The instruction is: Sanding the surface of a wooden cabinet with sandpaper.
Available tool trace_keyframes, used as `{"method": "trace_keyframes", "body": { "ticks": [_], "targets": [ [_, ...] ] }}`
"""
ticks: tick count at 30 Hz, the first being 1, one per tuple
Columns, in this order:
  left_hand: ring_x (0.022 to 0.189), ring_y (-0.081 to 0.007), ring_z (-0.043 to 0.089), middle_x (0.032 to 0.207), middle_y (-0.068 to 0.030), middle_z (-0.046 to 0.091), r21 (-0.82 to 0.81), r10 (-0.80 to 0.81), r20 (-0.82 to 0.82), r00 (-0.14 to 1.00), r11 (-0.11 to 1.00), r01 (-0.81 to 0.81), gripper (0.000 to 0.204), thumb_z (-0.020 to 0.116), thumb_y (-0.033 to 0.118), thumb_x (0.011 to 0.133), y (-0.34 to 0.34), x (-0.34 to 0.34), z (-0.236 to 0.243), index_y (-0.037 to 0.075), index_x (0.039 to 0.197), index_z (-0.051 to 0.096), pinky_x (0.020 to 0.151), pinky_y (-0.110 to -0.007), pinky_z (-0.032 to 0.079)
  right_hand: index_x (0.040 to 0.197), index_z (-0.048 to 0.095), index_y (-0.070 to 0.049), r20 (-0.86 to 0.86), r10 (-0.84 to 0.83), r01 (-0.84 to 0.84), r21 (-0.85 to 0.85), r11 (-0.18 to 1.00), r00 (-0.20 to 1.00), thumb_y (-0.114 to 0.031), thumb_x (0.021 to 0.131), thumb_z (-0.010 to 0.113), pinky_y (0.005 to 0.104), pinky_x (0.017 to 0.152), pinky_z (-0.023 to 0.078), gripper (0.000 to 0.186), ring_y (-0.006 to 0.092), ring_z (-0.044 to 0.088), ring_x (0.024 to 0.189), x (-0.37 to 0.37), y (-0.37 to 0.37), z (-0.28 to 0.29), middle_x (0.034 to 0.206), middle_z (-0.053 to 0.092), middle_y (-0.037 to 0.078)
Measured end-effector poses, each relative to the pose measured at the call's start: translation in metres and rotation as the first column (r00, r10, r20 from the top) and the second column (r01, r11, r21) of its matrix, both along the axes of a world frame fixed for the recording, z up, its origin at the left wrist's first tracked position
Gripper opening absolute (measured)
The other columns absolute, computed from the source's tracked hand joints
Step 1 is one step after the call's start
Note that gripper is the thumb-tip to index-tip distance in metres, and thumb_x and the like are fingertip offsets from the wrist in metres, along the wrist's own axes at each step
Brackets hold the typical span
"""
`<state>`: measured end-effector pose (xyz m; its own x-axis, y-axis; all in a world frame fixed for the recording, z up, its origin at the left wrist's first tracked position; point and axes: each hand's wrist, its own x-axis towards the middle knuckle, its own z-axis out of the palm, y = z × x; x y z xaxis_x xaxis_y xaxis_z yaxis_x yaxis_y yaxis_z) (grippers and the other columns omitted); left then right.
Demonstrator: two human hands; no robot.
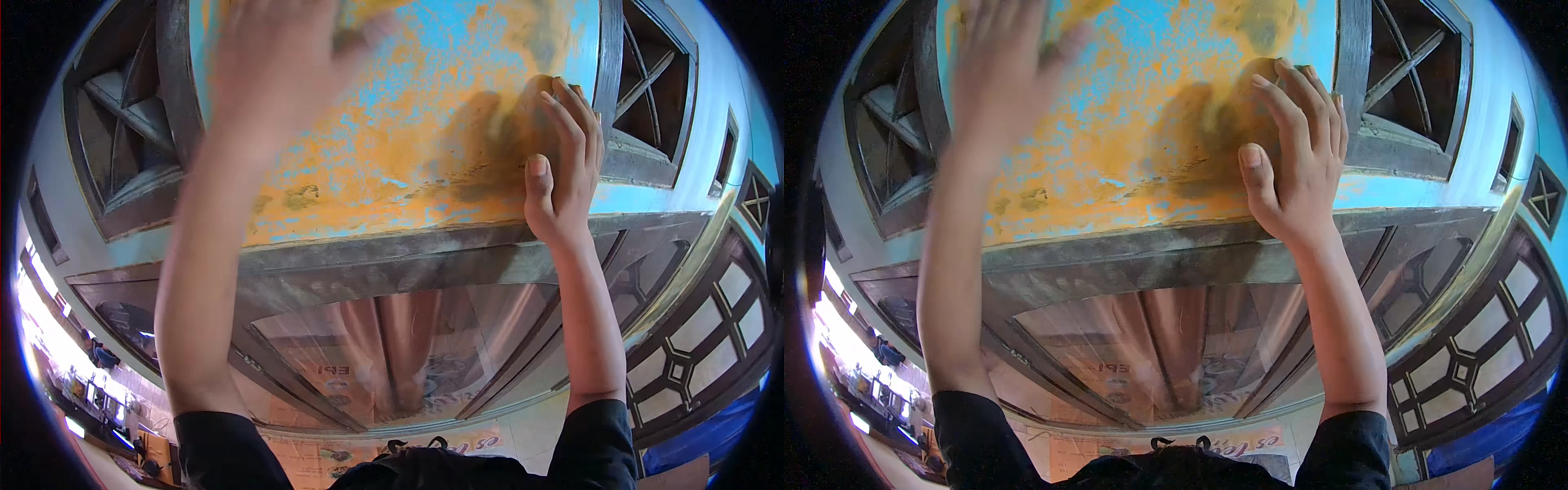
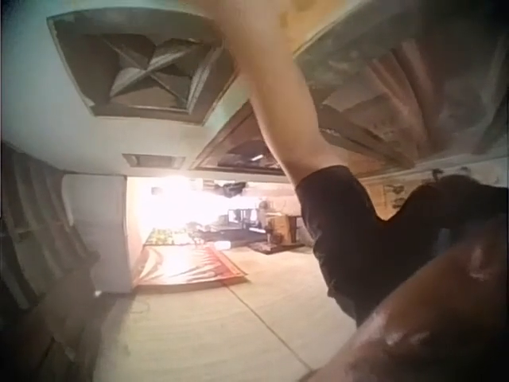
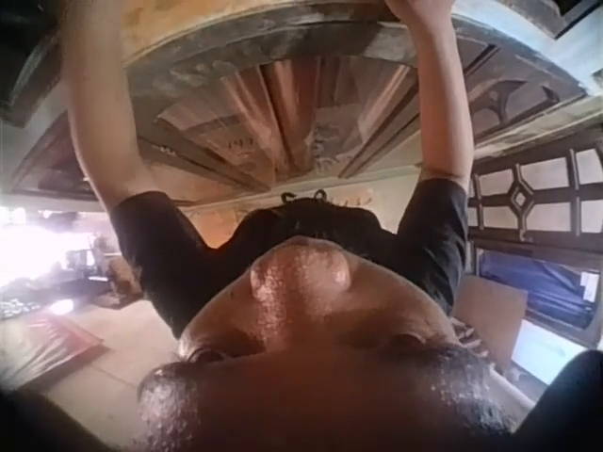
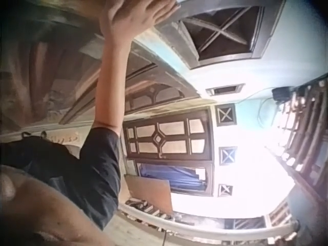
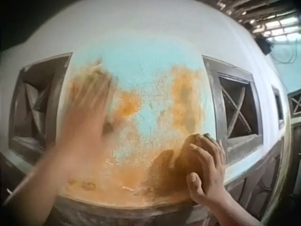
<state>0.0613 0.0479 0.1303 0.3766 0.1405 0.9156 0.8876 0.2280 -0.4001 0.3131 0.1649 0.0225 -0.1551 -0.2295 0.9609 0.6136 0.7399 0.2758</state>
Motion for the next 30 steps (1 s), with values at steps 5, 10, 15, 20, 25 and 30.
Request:
{"method": "trace_keyframes", "body": {
  "ticks": [5,10,15,20,25,30],
  "targets": [
    [0.138,-0.0217,0.037,0.145,-0.0052,0.045,-0.491,-0.333,-0.388,0.859,0.864,0.114,0.069,0.057,0.056,0.084,0.016,0.037,-0.055,0.015,0.138,0.047,0.116,-0.043,0.023,0.131,0.051,-0.009,-0.014,0.077,-0.076,0.035,0.996,0.997,-0.049,0.097,0.038,0.0502,0.11,0.024,0.054,0.0371,0.04,0.132,0.011,0.009,-0.001,0.138,0.049,0.016],
    [0.147,-0.0308,0.01,0.159,-0.0092,0.018,-0.055,0.07,0.14,0.988,0.996,-0.063,0.057,0.042,0.034,0.101,-0.023,0.018,0.075,0.017,0.151,0.023,0.12,-0.043,0.007,0.132,0.051,-0.01,-0.044,0.126,-0.125,0.022,0.992,0.991,-0.05,0.097,0.037,0.05,0.11,0.024,0.055,0.0369,0.04,0.132,0.001,0.002,-0.001,0.139,0.048,0.016],
    [0.147,-0.0288,0.007,0.159,-0.0105,0.011,-0.137,-0.148,-0.191,0.971,0.983,0.123,0.067,0.037,0.044,0.1,0.012,0.041,0.042,0.01,0.152,0.013,0.12,-0.041,0.002,0.136,0.046,-0.012,-0.087,0.166,-0.165,0.016,0.986,0.982,-0.059,0.097,0.03,0.0534,0.111,0.018,0.064,0.037,0.035,0.136,0.005,0.005,-0.003,0.142,0.043,0.017],
    [0.148,-0.0276,0.002,0.16,-0.0118,0.003,-0.012,-0.056,-0.659,0.75,0.998,0.065,0.076,0.033,0.055,0.098,0.045,0.055,0.005,0.011,0.153,0.004,0.12,-0.041,-0.001,0.141,0.039,-0.013,-0.117,0.094,-0.086,0.078,0.993,0.989,-0.064,0.095,0.027,0.0584,0.112,0.011,0.069,0.0401,0.025,0.14,0.009,0.015,-0.01,0.148,0.034,0.018],
    [0.147,-0.0286,0.006,0.16,-0.0113,0.007,-0.076,0.103,0.215,0.971,0.993,-0.088,0.068,0.032,0.048,0.1,-0.007,0.048,0.11,0.011,0.152,0.01,0.12,-0.041,0.0,0.143,0.037,-0.016,-0.113,0.064,-0.061,0.029,0.998,0.992,-0.066,0.094,0.028,0.0604,0.112,0.007,0.07,0.0415,0.022,0.141,0.006,0.006,-0.006,0.149,0.031,0.018],
    [0.147,-0.027,0.01,0.159,-0.0097,0.011,-0.249,0.173,-0.022,0.985,0.953,-0.173,0.06,0.03,0.041,0.102,-0.001,0.085,0.063,0.011,0.152,0.014,0.12,-0.04,0.002,0.144,0.035,-0.014,-0.099,0.051,-0.047,0.037,0.998,0.994,-0.063,0.096,0.026,0.0587,0.113,0.007,0.069,0.0415,0.022,0.141,0.001,0.007,-0.006,0.149,0.03,0.02]
  ]
}}
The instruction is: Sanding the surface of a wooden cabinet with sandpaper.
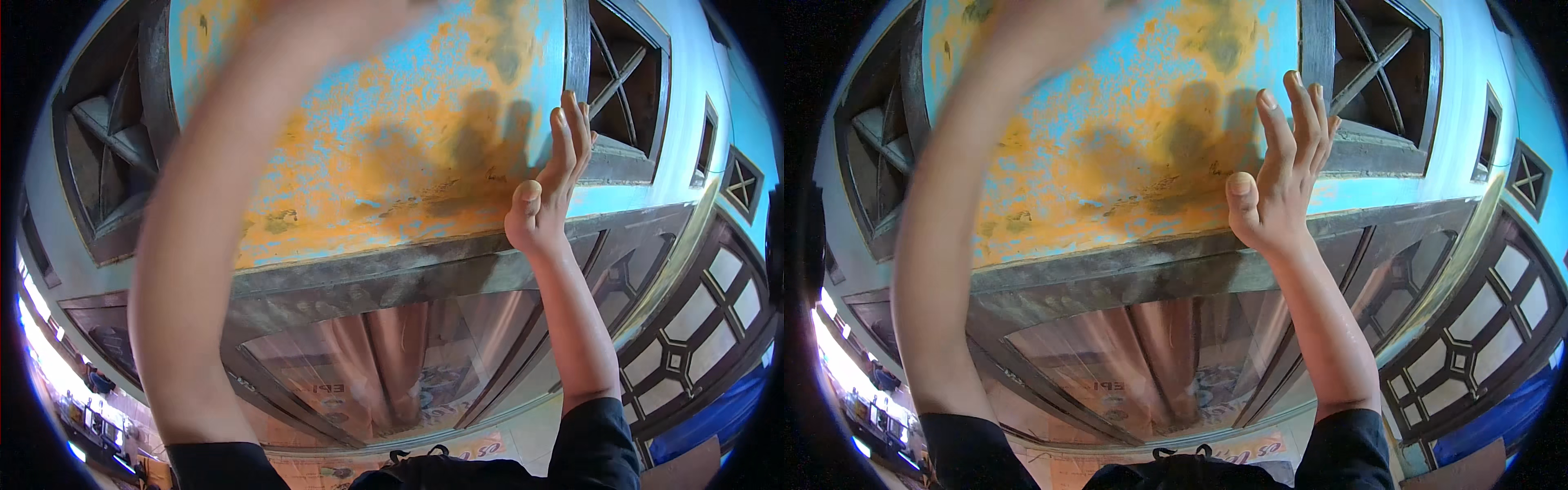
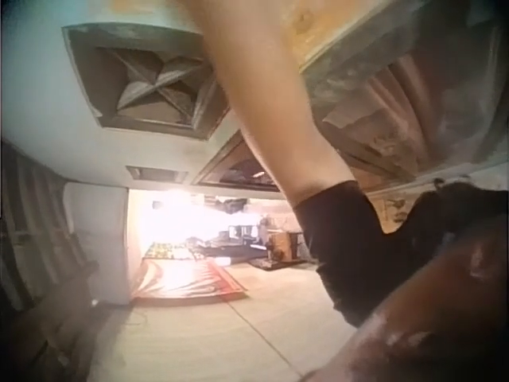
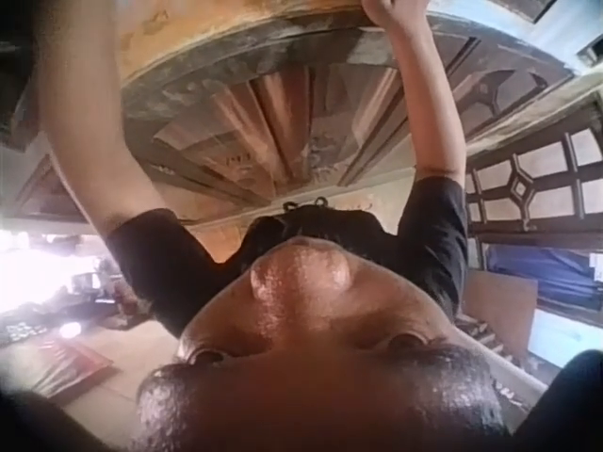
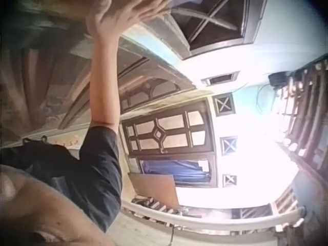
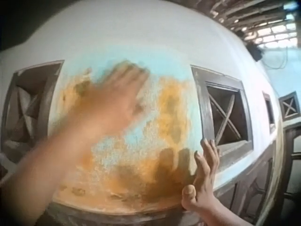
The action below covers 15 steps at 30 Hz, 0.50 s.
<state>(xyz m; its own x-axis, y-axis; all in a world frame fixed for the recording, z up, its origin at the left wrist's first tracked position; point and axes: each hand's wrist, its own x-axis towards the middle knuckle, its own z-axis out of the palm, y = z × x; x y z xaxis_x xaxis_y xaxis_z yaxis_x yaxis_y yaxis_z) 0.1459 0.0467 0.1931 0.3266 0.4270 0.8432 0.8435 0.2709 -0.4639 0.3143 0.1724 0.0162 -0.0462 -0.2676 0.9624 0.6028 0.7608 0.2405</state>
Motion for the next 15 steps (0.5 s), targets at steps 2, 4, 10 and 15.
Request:
{"method": "trace_keyframes", "body": {
  "ticks": [2,4,10,15],
  "targets": [
    [0.147,-0.0265,0.011,0.159,-0.009,0.012,-0.226,-0.069,-0.194,0.979,0.974,0.024,0.059,0.03,0.04,0.102,0.012,0.019,-0.018,0.011,0.152,0.016,0.12,-0.04,0.003,0.145,0.032,-0.01,-0.028,0.082,-0.08,0.064,0.995,0.996,-0.062,0.097,0.023,0.057,0.113,0.009,0.071,0.0415,0.021,0.141,0.008,0.002,0.0,0.151,0.027,0.022],
    [0.147,-0.0258,0.011,0.159,-0.0082,0.015,-0.42,-0.298,-0.372,0.879,0.899,0.127,0.057,0.029,0.038,0.102,0.014,0.024,-0.026,0.013,0.152,0.018,0.12,-0.038,0.003,0.147,0.026,-0.009,-0.028,0.087,-0.084,0.072,0.994,0.996,-0.062,0.097,0.02,0.0532,0.114,0.013,0.073,0.039,0.021,0.142,0.009,0.002,0.0,0.152,0.025,0.022],
    [0.147,-0.0285,0.012,0.159,-0.0114,0.016,0.035,0.009,0.025,1.0,0.999,-0.009,0.06,0.037,0.037,0.1,-0.016,-0.059,0.008,0.013,0.152,0.02,0.12,-0.043,0.006,0.144,0.034,-0.01,-0.027,0.118,-0.117,0.04,0.992,0.993,-0.058,0.099,0.027,0.0566,0.113,0.014,0.067,0.042,0.02,0.141,0.003,-0.003,0.001,0.151,0.025,0.023],
    [0.144,-0.0235,0.027,0.153,0.0,0.036,-0.12,-0.269,-0.277,0.922,0.962,0.245,0.055,0.05,0.031,0.092,0.005,-0.077,-0.148,0.024,0.145,0.04,0.119,-0.047,0.012,0.142,0.039,-0.01,0.008,0.054,-0.054,-0.013,0.998,0.999,-0.052,0.096,0.041,0.0569,0.112,0.017,0.062,0.0427,0.025,0.14,0.007,-0.002,-0.005,0.15,0.03,0.023]
  ]
}}
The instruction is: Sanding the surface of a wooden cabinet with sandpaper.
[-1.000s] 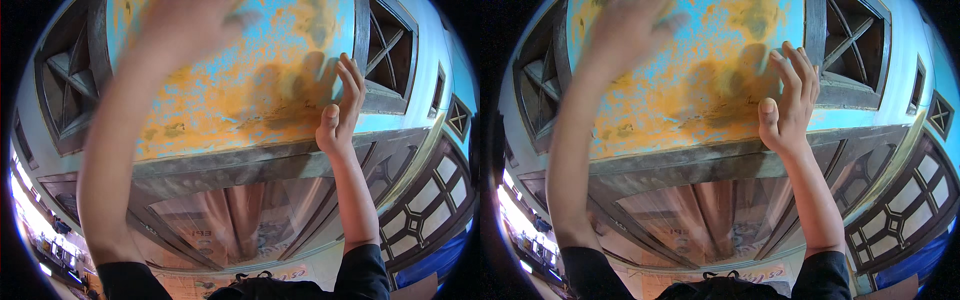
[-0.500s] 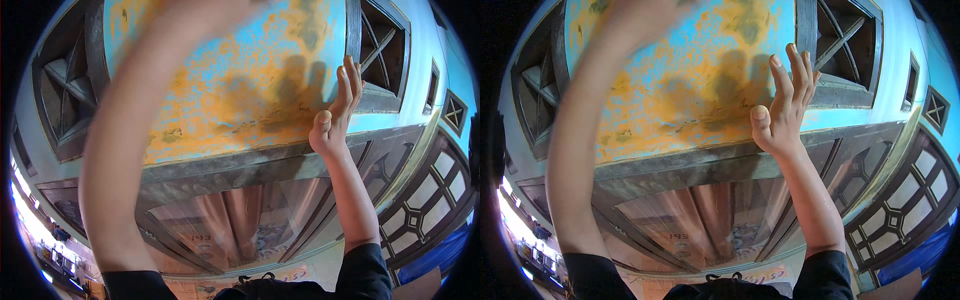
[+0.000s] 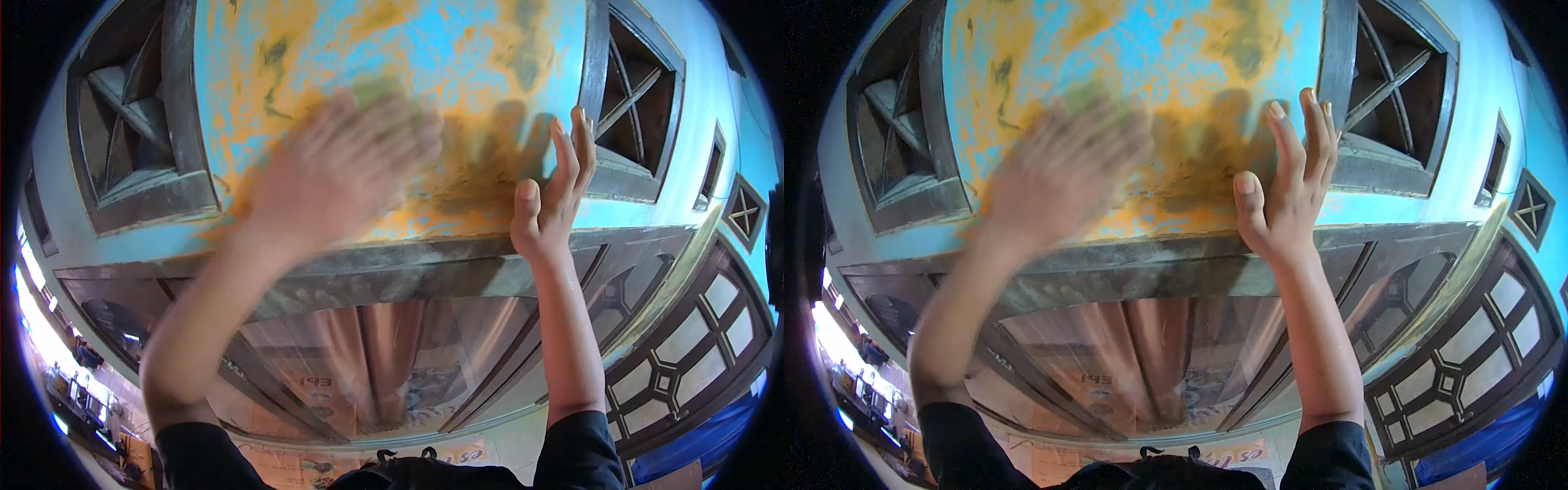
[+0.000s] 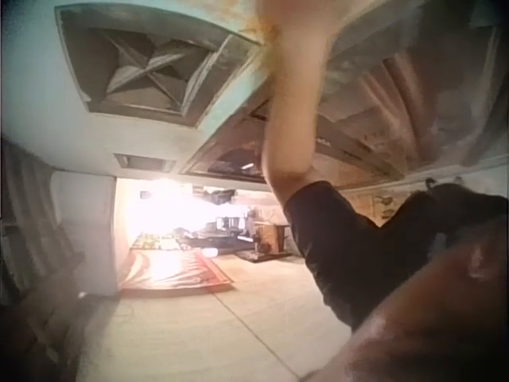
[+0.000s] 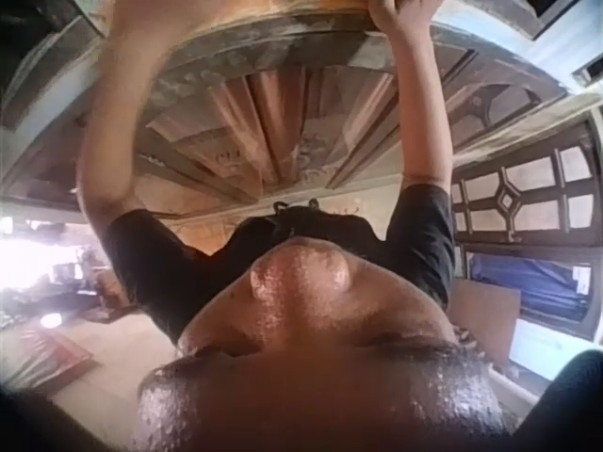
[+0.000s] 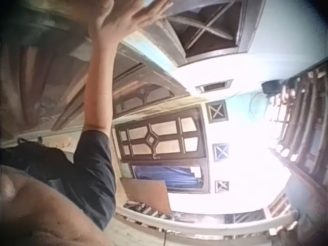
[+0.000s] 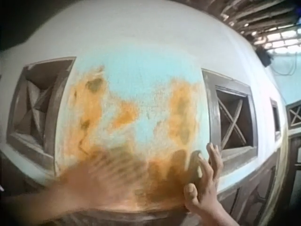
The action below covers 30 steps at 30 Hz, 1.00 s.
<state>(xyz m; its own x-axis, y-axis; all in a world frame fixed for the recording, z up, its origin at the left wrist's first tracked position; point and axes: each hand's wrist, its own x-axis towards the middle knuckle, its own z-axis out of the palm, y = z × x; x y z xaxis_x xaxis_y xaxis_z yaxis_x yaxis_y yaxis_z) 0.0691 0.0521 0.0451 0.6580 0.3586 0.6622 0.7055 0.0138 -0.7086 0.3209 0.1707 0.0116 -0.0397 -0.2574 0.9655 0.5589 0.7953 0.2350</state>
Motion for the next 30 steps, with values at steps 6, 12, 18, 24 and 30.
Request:
{"method": "trace_keyframes", "body": {
  "ticks": [6,12,18,24,30],
  "targets": [
    [0.136,-0.0248,0.042,0.139,0.0012,0.054,0.01,0.004,0.19,0.982,1.0,-0.006,0.038,0.055,0.025,0.09,-0.051,-0.072,-0.095,0.019,0.127,0.061,0.116,-0.044,0.022,0.142,0.039,-0.009,0.06,-0.096,0.098,-0.032,0.995,0.994,-0.053,0.092,0.05,0.0571,0.112,0.018,0.068,0.0404,0.028,0.14,0.008,-0.003,-0.021,0.15,0.033,0.021],
    [0.136,-0.0269,0.042,0.138,-0.0036,0.054,0.032,-0.046,0.438,0.898,0.999,0.036,0.036,0.059,0.016,0.088,-0.06,-0.093,-0.175,0.013,0.124,0.062,0.112,-0.044,0.031,0.145,0.031,-0.007,0.074,-0.228,0.238,-0.184,0.954,0.971,-0.056,0.097,0.037,0.0551,0.114,0.013,0.07,0.0388,0.024,0.143,0.004,-0.01,-0.067,0.153,0.03,0.018],
    [0.137,-0.0374,0.037,0.14,-0.0166,0.049,0.348,-0.309,0.62,0.721,0.932,0.101,0.044,0.05,0.007,0.09,-0.08,-0.108,-0.131,0.001,0.133,0.052,0.113,-0.045,0.028,0.146,0.029,-0.009,0.058,-0.195,0.203,-0.275,0.94,0.979,-0.058,0.097,0.033,0.0586,0.113,0.004,0.069,0.0384,0.015,0.146,0.005,-0.007,-0.111,0.156,0.024,0.018],
    [0.138,-0.0391,0.034,0.142,-0.0191,0.047,0.072,-0.073,0.548,0.833,0.997,0.04,0.042,0.04,0.017,0.097,-0.064,-0.081,-0.153,-0.003,0.132,0.051,0.115,-0.05,0.02,0.147,0.029,-0.009,0.008,-0.238,0.226,-0.351,0.909,0.971,-0.06,0.096,0.034,0.059,0.114,0.002,0.073,0.0388,0.009,0.146,-0.005,-0.015,-0.124,0.157,0.02,0.019],
    [0.14,-0.0395,0.031,0.146,-0.0165,0.044,0.39,-0.297,0.749,0.592,0.92,-0.031,0.044,0.046,0.022,0.095,-0.068,-0.121,-0.143,0.002,0.134,0.053,0.115,-0.051,0.018,0.145,0.031,-0.008,-0.015,-0.268,0.246,-0.347,0.905,0.963,-0.062,0.096,0.033,0.0609,0.113,0.003,0.074,0.042,0.013,0.145,-0.009,-0.009,-0.129,0.155,0.02,0.022]
  ]
}}
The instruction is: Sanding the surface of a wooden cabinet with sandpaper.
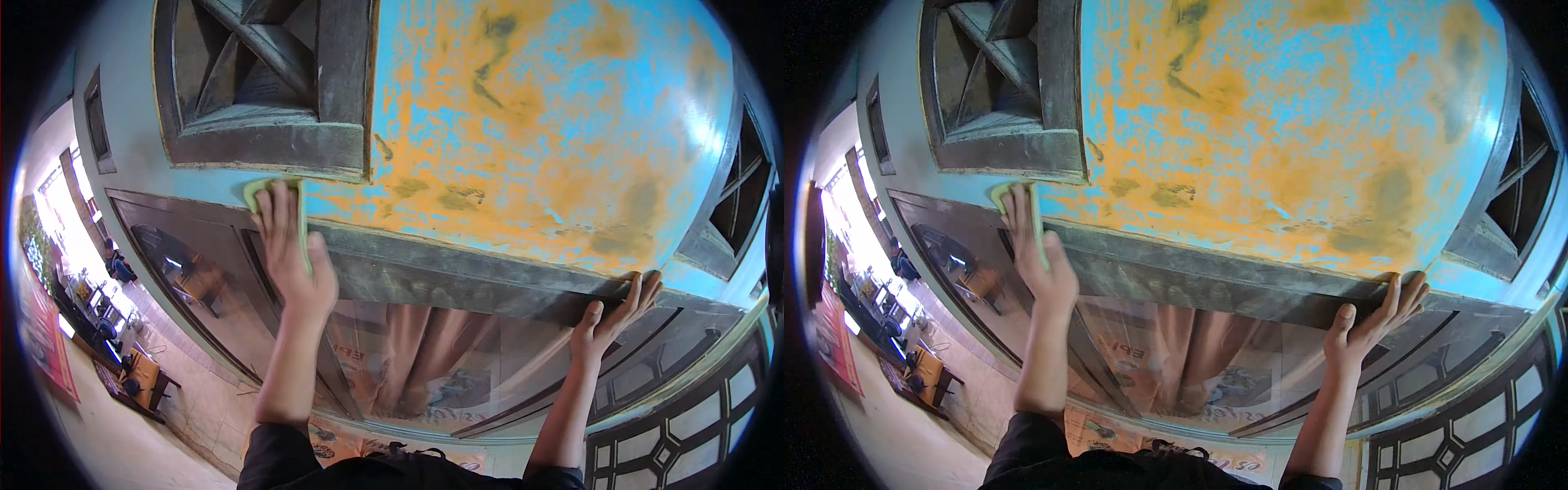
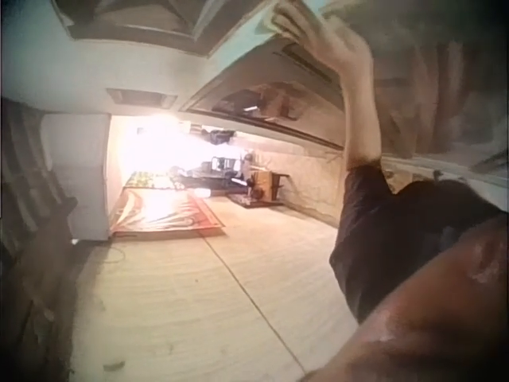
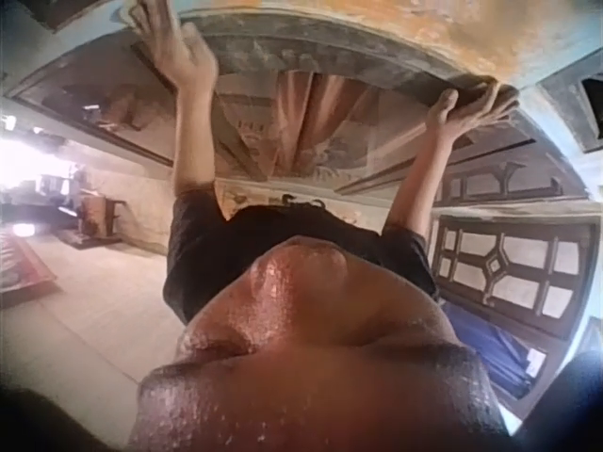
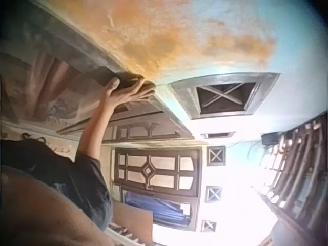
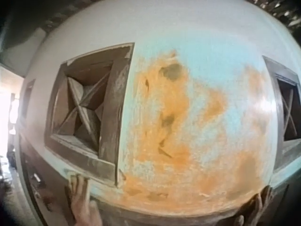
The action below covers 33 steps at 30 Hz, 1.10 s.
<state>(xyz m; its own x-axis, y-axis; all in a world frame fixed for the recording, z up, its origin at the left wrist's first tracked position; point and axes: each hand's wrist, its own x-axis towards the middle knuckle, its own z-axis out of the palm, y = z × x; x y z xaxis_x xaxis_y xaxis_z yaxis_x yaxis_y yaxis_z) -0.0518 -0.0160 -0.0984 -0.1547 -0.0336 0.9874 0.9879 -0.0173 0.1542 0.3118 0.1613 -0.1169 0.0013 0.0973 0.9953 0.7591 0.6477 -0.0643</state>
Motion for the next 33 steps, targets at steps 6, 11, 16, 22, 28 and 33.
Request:
{"method": "trace_keyframes", "body": {
  "ticks": [6,11,16,22,28,33],
  "targets": [
    [0.142,-0.0408,0.025,0.15,-0.0217,0.035,-0.073,0.06,-0.002,0.998,0.995,-0.06,0.051,0.041,0.027,0.099,0.0,0.009,0.001,-0.002,0.14,0.042,0.115,-0.053,0.015,0.146,0.032,-0.008,-0.044,-0.005,0.005,0.008,1.0,0.999,-0.061,0.096,0.033,0.0602,0.113,0.005,0.072,0.0408,0.012,0.145,-0.009,-0.003,0.001,0.156,0.019,0.022],
    [0.144,-0.0407,0.02,0.152,-0.0211,0.032,-0.192,0.064,-0.058,0.996,0.979,-0.074,0.052,0.038,0.029,0.099,0.005,0.032,-0.008,-0.002,0.141,0.041,0.115,-0.055,0.01,0.146,0.032,-0.007,-0.056,0.013,-0.011,0.035,0.999,0.998,-0.06,0.097,0.033,0.0585,0.114,0.007,0.072,0.0404,0.012,0.145,-0.009,-0.003,0.0,0.156,0.019,0.021],
    [0.144,-0.0412,0.021,0.151,-0.0189,0.034,0.013,0.079,0.08,0.994,0.997,-0.08,0.05,0.039,0.025,0.097,0.009,0.005,0.014,0.001,0.141,0.042,0.115,-0.055,0.01,0.146,0.032,-0.006,-0.03,-0.007,0.009,0.066,0.998,1.0,-0.057,0.098,0.033,0.0568,0.115,0.01,0.07,0.0408,0.014,0.145,-0.007,-0.001,-0.001,0.156,0.02,0.021],
    [0.142,-0.0414,0.026,0.149,-0.0194,0.038,-0.157,0.103,-0.094,0.99,0.981,-0.117,0.051,0.039,0.027,0.096,-0.004,0.013,0.003,-0.001,0.139,0.044,0.115,-0.054,0.011,0.147,0.03,-0.006,-0.018,-0.019,0.02,0.07,0.997,1.0,-0.058,0.097,0.036,0.0569,0.115,0.01,0.073,0.041,0.012,0.145,-0.008,-0.001,0.0,0.156,0.018,0.021],
    [0.142,-0.0431,0.025,0.149,-0.0233,0.035,-0.178,0.1,-0.09,0.991,0.977,-0.114,0.053,0.036,0.029,0.099,-0.005,0.009,0.0,-0.006,0.138,0.044,0.115,-0.055,0.011,0.147,0.031,-0.006,-0.04,-0.001,0.004,0.072,0.997,0.999,-0.058,0.096,0.039,0.0569,0.115,0.01,0.073,0.0408,0.012,0.145,-0.009,0.0,0.001,0.156,0.019,0.022],
    [0.142,-0.0438,0.024,0.149,-0.0222,0.036,-0.053,0.138,0.057,0.989,0.989,-0.135,0.053,0.038,0.031,0.099,-0.013,-0.016,0.007,-0.006,0.137,0.044,0.115,-0.055,0.012,0.147,0.031,-0.006,-0.03,-0.013,0.015,0.076,0.997,0.999,-0.057,0.096,0.04,0.0569,0.115,0.011,0.072,0.0411,0.013,0.145,-0.008,-0.002,0.0,0.156,0.019,0.021]
  ]
}}
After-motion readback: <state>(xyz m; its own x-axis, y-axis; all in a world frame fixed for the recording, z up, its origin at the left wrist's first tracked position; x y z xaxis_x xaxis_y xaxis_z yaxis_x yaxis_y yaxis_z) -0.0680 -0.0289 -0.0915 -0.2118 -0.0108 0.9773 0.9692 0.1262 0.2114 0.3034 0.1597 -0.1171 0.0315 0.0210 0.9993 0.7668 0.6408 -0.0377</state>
